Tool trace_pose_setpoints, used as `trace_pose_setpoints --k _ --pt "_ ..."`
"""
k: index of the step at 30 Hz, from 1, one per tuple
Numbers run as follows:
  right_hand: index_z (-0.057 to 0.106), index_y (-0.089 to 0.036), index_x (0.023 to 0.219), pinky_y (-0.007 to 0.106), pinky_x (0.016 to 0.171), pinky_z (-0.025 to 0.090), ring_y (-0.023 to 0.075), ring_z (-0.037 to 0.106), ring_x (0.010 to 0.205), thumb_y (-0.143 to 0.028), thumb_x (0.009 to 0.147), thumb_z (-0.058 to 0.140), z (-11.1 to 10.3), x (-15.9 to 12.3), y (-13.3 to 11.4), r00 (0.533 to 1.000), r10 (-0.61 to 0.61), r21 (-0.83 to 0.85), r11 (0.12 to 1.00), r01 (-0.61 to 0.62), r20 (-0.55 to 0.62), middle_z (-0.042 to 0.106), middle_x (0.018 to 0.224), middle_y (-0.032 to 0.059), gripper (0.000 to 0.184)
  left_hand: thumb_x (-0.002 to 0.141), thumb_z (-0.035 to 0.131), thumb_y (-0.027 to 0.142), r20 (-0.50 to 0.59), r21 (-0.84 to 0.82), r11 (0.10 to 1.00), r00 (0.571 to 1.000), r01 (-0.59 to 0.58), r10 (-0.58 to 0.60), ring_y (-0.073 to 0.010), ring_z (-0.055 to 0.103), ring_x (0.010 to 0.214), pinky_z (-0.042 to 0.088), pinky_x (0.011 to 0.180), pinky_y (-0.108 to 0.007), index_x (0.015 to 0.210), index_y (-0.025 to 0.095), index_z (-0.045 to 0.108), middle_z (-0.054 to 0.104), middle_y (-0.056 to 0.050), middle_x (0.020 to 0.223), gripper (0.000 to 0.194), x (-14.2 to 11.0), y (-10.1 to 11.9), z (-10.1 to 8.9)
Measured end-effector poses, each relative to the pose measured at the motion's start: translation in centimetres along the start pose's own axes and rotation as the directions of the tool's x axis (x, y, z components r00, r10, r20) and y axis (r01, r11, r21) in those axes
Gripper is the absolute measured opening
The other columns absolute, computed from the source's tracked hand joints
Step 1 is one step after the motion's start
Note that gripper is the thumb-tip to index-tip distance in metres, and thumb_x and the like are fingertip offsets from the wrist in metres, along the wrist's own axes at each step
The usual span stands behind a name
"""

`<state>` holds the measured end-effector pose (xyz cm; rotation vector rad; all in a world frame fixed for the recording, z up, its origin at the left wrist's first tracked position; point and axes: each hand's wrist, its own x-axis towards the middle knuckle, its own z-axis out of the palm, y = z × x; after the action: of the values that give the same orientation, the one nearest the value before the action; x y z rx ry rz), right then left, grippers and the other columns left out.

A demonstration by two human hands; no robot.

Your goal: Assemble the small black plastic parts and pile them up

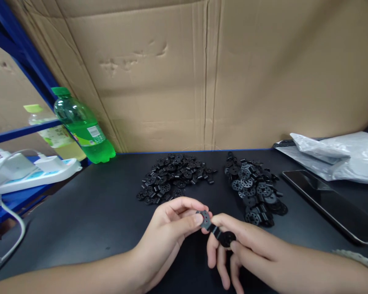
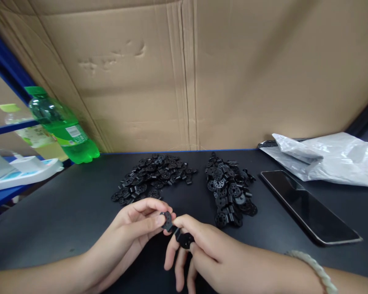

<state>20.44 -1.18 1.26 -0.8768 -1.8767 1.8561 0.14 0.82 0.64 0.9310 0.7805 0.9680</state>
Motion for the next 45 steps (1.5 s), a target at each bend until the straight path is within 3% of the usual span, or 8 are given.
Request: trace_pose_setpoints --k 11,15,23,27,32,38,42,45 --pt "0.054 -0.022 0.122 0.028 0.064 0.057 0.0162 0.065 0.082 -0.032 0.096 0.054 0.4 0.1 0.7 0.953 -0.216 0.199 0.945 0.259 -0.213 0.062 0.095 0.0061 0.028 0.077 0.068 0.001 0.133 0.39 0.796 0.884 -0.463 0.449 -0.0139 0.066 0.076 0.055 0.069 -0.02 0.073 0.019 0.069 0.069 0.0 0.078 0.019 -0.4 0.5 -0.3" --pt "0.062 -0.019 0.101 0.021 0.051 0.051 0.0113 0.06 0.061 -0.033 0.094 0.056 -0.3 0.0 0.3 0.927 -0.178 0.044 0.978 0.204 -0.331 0.064 0.078 0.0024 0.017 0.076 0.068 0.0 0.166 0.44 0.762 0.877 -0.475 0.451 -0.0137 0.066 0.073 0.054 0.066 -0.02 0.07 0.019 0.066 0.068 -0.001 0.075 0.019 -0.5 0.0 -0.2" --pt "0.064 -0.019 0.08 0.02 0.054 0.049 0.0117 0.06 0.062 -0.015 0.078 0.061 -1.1 -0.7 -1.9 0.827 -0.326 -0.409 0.903 0.129 -0.458 0.065 0.071 -0.0004 0.006 0.077 0.065 0.002 0.194 0.503 0.708 0.863 -0.496 0.466 -0.0142 0.068 0.081 0.058 0.068 -0.017 0.08 0.019 0.068 0.069 -0.003 0.089 0.017 -0.7 -0.2 0.0" --pt "0.061 -0.02 0.073 0.021 0.045 0.043 0.0111 0.054 0.051 -0.024 0.074 0.062 -3.9 -2.1 -3.9 0.691 -0.381 -0.526 0.85 0.0 -0.615 0.059 0.064 -0.0017 0.004 0.08 0.063 0.005 0.167 0.565 0.693 0.885 -0.447 0.435 -0.015 0.067 0.082 0.057 0.067 -0.017 0.077 0.018 0.067 0.068 -0.004 0.088 0.014 -0.6 -0.3 0.0" --pt "0.058 -0.022 0.066 0.025 0.041 0.032 0.01 0.042 0.04 -0.026 0.068 0.059 -8.2 -3.5 -4.5 0.516 -0.408 -0.625 0.687 -0.371 -0.754 0.051 0.052 -0.0042 0.005 0.082 0.062 0.009 0.15 0.585 0.708 0.911 -0.396 0.385 -0.0145 0.065 0.08 0.055 0.068 -0.019 0.08 0.019 0.066 0.067 -0.003 0.089 0.01 -0.5 -0.5 -0.2" --pt "0.06 -0.022 0.068 0.029 0.045 0.035 0.0145 0.048 0.044 -0.037 0.077 0.06 -9.2 -3.2 -3.8 0.633 -0.308 -0.684 0.519 -0.513 -0.71 0.051 0.049 -0.0031 0.018 0.084 0.059 0.009 0.178 0.596 0.695 0.91 -0.403 0.375 -0.0141 0.064 0.078 0.053 0.069 -0.021 0.082 0.019 0.065 0.066 -0.002 0.088 0.012 -0.7 -0.5 -0.2" --pt "0.063 -0.021 0.081 0.03 0.047 0.037 0.015 0.049 0.045 -0.044 0.083 0.057 -8.1 -3.0 -3.8 0.567 -0.425 -0.696 0.568 -0.44 -0.705 0.053 0.054 -0.0028 0.023 0.086 0.054 0.008 0.256 0.675 0.596 0.896 -0.434 0.362 -0.0147 0.064 0.078 0.052 0.068 -0.023 0.085 0.019 0.063 0.066 -0.003 0.087 0.014 -0.8 -0.5 -0.1" --pt "0.062 -0.023 0.089 0.029 0.049 0.041 0.0152 0.052 0.05 -0.035 0.087 0.054 -5.8 -2.7 -3.5 0.523 -0.545 -0.739 0.608 -0.291 -0.655 0.056 0.06 -0.0019 0.015 0.083 0.052 0.003 0.418 0.747 0.406 0.847 -0.526 0.327 -0.0171 0.063 0.085 0.053 0.076 -0.027 0.094 0.018 0.063 0.067 -0.005 0.094 0.022 -0.7 -0.3 -0.3"
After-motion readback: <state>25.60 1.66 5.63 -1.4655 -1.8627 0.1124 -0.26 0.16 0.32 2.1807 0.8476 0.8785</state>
